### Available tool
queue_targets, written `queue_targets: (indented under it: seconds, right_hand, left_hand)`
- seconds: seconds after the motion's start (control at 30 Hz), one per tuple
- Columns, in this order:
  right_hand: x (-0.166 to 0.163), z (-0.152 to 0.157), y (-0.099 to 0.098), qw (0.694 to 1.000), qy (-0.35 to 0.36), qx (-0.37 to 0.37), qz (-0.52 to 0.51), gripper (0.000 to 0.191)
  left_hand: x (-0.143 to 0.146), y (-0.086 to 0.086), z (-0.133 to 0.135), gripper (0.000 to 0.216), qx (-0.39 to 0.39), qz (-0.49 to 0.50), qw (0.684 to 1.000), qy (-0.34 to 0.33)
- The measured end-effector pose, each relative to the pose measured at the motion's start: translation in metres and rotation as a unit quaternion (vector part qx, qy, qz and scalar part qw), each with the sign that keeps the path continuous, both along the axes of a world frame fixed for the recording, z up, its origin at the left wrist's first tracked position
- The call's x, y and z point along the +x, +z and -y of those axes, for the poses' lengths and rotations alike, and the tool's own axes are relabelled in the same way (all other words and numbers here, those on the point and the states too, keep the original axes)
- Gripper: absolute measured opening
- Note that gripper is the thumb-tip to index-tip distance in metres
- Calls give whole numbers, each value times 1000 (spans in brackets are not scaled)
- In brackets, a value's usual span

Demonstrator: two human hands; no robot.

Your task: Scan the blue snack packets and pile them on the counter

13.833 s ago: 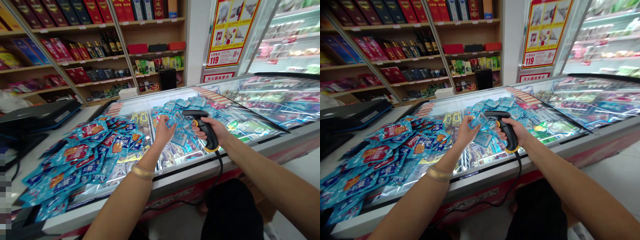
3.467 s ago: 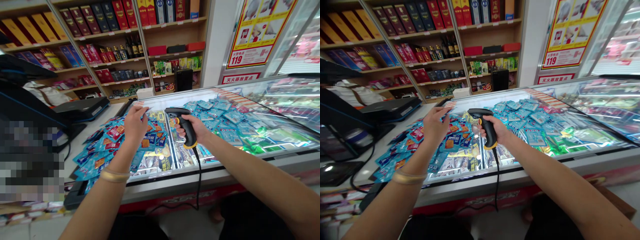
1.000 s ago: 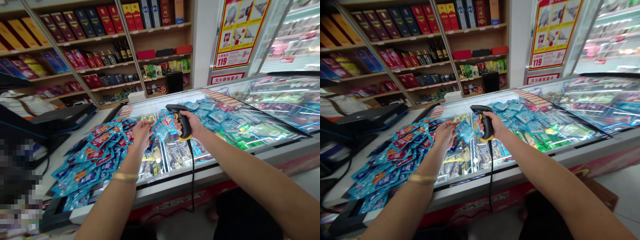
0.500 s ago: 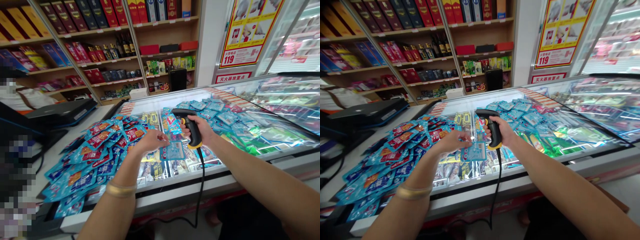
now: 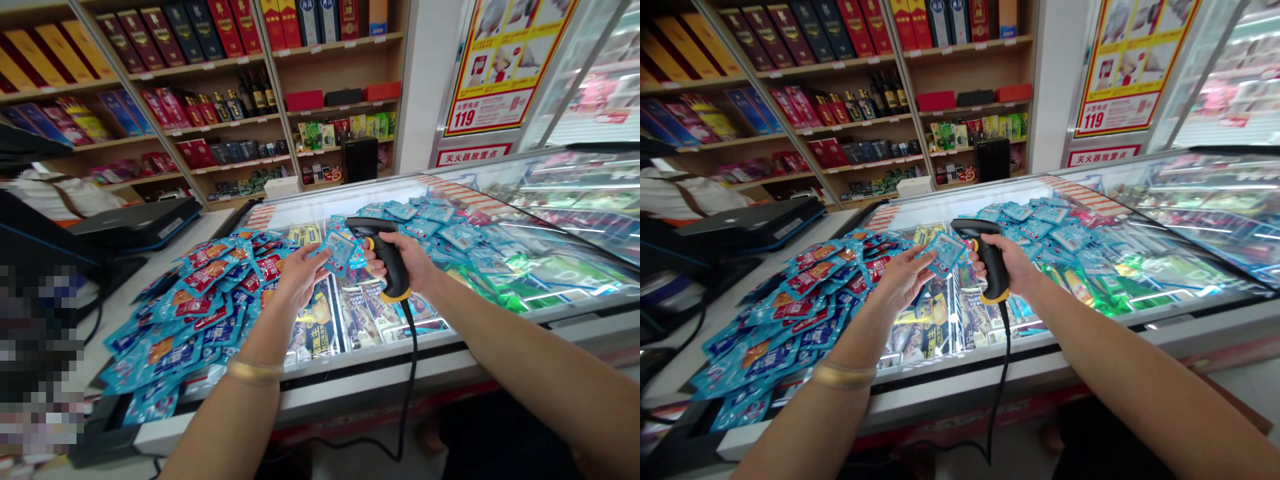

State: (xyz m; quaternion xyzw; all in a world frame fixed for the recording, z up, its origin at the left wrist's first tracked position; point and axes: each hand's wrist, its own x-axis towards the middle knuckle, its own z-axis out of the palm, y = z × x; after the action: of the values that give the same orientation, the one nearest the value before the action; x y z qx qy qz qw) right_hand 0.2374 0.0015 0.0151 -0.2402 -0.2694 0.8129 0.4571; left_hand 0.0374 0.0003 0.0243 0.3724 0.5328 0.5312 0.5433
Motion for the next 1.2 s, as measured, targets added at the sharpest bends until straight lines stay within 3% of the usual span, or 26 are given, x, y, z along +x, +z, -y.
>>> queue_targets:
  seconds: [0.1, 0.3, 0.87, 0.97, 1.1, 1.2]
  right_hand:
    - [-1, 2, 0, 1000, 13, 15, 5, 15]
    - [-1, 2, -4, 998, 46, 34, 17, 13]
    - [-2, 2, -4, 999, 35, 32, 14, 13]
    - [1, 1, -5, 999, 25, 23, -2, 14]
    - [1, -1, -8, 1000, 21, 0, -18, 14]
    - [-11, -4, -8, 998, 41, -14, -37, 14]
  left_hand:
    - [0, -5, -2, 40, 43, -67, 996, 35]
    - [-2, -17, -10, 26, 165, -187, 965, 76]
    - [-2, -21, -11, 15, 216, -280, 933, 69]
    - [-10, -10, -9, 11, 253, -370, 889, 94]
    - [-40, 14, -6, 31, 303, -527, 787, 104]
    - [-70, 24, -7, 43, 294, -620, 723, 85]
